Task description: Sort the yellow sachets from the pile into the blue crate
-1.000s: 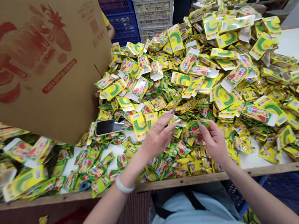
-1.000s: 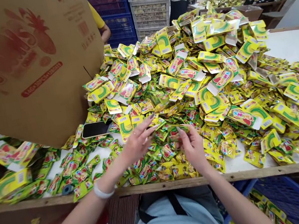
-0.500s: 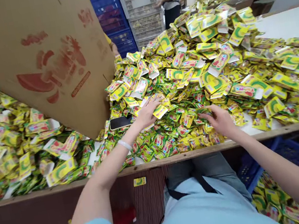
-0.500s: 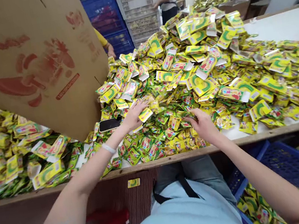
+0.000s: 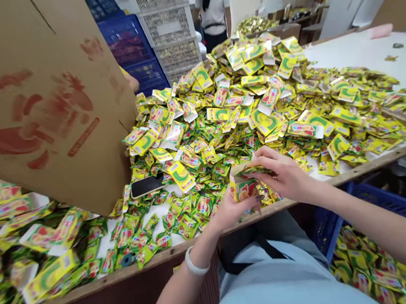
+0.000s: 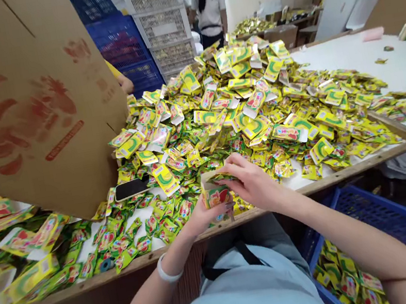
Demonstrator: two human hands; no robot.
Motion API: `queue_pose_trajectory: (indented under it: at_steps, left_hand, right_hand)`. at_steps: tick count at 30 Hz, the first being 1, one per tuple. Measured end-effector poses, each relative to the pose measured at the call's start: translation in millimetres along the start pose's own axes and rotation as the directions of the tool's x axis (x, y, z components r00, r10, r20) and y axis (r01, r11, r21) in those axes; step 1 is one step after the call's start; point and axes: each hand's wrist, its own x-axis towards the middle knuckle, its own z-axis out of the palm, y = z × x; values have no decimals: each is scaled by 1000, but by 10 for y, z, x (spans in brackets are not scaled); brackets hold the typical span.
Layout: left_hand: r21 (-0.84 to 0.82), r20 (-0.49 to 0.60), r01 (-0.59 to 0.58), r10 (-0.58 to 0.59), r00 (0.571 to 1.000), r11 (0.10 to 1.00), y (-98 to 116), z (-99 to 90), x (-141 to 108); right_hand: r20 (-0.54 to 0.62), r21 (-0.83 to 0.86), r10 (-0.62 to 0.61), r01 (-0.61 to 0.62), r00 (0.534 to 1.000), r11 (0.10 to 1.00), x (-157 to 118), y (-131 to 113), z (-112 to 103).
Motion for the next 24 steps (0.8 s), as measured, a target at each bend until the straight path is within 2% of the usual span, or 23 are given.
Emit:
queue_pose_trajectory:
  at_steps: [2,4,7,11,14,16,19,21,22,24]
  left_hand:
    - [-4,-29,48,-48,998,999,-46,-48,59]
    - [9,-42,98,-97,994,995,-109,-101,113]
    - [77,-25,157,-156,988,985,-198,-182,175]
    - [48,1,229,-229,973,972,-302,-287,198]
    - [-32,83,320,-316,945,947,-404,-302,169]
    - [-43,107,321,-315,943,946,-471,-254,143]
    - [30,130,275,-277,952,961,-520,-103,114]
    - [65,167,291,-298,940,955,-498,0,109]
    - [78,178,297,-306,935,952,-471,31,113]
    - [149,173,245,-269,948,958,-396,17,136]
  right_hand:
    - [144,-62,29,-20,989,998,-3,88,-61]
    - [284,-73,46,-26,958,997,48,170,-106]
    - [398,4,96,-107,912,994,170,313,-132]
    - [420,194,187,-289,888,938,182,547,-93]
    - [363,231,159,-254,918,939,34,675,-26]
    - [373,275,143,-256,917,927,-85,699,16]
    - [531,370,120,-357,839,857,-239,639,66]
    - [592,366,124,-403,796,839,-331,575,55]
    - [572,349,145,-399,807,848,-375,556,12]
    - [395,264,236,-356,888,897,-452,575,-192]
